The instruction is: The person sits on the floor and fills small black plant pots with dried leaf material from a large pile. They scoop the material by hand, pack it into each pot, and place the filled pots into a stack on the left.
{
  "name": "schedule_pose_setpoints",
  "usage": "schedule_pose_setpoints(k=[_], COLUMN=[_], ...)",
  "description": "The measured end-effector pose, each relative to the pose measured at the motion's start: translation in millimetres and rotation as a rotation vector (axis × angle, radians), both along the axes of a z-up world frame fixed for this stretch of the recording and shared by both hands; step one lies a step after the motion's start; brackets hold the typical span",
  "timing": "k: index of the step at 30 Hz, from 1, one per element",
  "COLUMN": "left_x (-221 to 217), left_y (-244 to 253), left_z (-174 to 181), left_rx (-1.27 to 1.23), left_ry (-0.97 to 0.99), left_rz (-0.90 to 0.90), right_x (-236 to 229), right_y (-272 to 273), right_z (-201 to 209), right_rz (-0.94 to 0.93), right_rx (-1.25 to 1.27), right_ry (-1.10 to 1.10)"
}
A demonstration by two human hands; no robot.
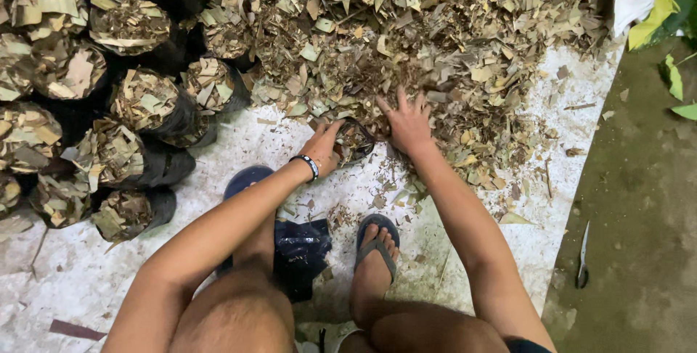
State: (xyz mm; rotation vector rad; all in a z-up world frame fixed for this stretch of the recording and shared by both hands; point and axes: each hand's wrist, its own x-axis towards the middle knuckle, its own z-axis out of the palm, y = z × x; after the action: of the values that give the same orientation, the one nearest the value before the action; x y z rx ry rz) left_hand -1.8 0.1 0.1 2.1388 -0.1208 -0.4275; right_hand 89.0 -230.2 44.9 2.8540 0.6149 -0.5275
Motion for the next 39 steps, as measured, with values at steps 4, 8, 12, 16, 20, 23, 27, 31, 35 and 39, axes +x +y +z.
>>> schedule_pose_setpoints(k=[4, 8, 12, 16, 20, 23, 27, 31, 35, 39], left_x=[1.5, 4.2, 10.5, 16.1, 16.0, 19.0, 20.1, 22.9, 22.5, 14.8], left_y=[-0.6, 0.0, 4.6, 2.8, -8.3, -16.2, -14.4, -13.2, -18.5, -19.6], left_z=[4.4, 9.0, 8.9, 0.4, -31.3, -68.9, -117.6, -133.9, -115.4, -83.5], left_rx=[0.044, 0.088, 0.12, 0.096, 0.099, 0.171, 0.235, 0.402, 0.316, 0.115], left_ry=[0.077, 0.062, -0.006, -0.019, -0.008, 0.038, -0.339, -0.181, -0.062, -0.35], left_rz=[-0.002, -0.011, -0.012, -0.002, -0.019, -0.021, -0.197, -0.227, -0.052, 0.083], right_x=[-20.0, -25.4, -15.4, -20.0, -62.8, -92.0, -95.9, -97.6, -95.4, -89.4], right_y=[-20.8, -35.8, -47.0, -29.5, 23.3, 38.3, 37.0, 20.0, 18.2, 27.0], right_z=[-46.8, -61.4, -40.8, -28.4, -55.0, -64.2, -46.6, -9.3, 7.3, -0.7], right_rz=[0.076, 0.2, -0.323, -0.638, -0.444, -0.214, -0.023, 0.303, 0.343, 0.399], right_rx=[0.082, 0.087, 0.555, 0.969, 1.393, 1.091, 0.745, 0.628, 0.583, 0.51], right_ry=[-0.112, -0.139, 0.083, -0.027, -0.489, -0.381, -0.077, -0.03, 0.02, -0.061])
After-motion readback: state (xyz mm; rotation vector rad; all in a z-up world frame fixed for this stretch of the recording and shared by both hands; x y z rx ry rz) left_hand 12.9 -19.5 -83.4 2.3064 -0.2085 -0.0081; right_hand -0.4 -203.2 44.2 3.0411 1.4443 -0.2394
